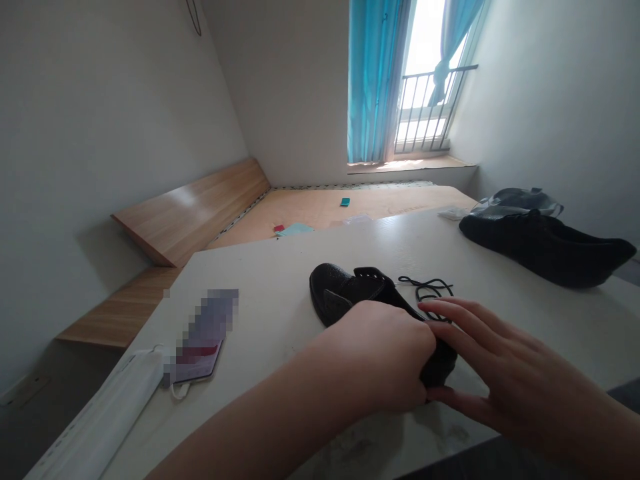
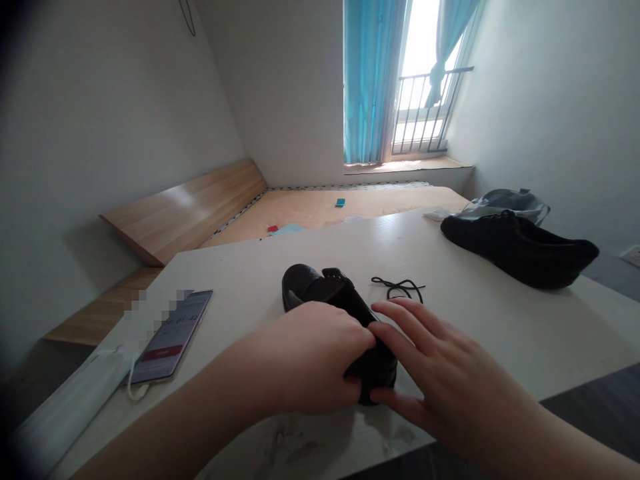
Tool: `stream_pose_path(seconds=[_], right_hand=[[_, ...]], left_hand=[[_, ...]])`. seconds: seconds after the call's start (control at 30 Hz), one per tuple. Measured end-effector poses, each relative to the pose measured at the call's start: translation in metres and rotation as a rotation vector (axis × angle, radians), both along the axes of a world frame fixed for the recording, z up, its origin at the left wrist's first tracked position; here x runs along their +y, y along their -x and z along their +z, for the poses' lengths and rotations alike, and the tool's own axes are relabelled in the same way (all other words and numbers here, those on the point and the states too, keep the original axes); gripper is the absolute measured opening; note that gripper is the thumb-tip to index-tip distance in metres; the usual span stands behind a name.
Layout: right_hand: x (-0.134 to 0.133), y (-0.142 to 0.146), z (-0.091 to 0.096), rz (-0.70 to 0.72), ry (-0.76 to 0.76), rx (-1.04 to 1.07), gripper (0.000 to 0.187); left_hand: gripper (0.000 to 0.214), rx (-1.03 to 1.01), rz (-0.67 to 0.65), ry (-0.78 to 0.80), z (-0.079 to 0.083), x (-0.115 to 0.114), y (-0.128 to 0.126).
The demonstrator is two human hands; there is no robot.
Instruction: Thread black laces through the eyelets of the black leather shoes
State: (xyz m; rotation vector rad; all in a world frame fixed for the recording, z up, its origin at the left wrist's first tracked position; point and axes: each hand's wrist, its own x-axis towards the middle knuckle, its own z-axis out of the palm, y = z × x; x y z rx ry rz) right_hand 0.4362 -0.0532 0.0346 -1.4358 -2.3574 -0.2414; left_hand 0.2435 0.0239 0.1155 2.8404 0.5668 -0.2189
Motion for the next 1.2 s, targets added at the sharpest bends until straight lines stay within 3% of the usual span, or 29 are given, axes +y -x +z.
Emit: stream_pose_path(seconds=[0.17,0.73,1.2], right_hand=[[-0.008,0.0,-0.019,-0.094,0.051,0.098,0.063],[-0.012,0.008,-0.021,-0.095,0.212,0.256,0.065],[-0.013,0.008,-0.034,-0.135,0.203,0.371,0.07]], left_hand=[[0.027,0.061,-0.026,0.048,-0.019,0.007,-0.012],[0.026,0.238,0.024,0.017,-0.004,-0.008,-0.018],[0.024,0.147,0.045,0.021,-0.014,-0.002,-0.012]])
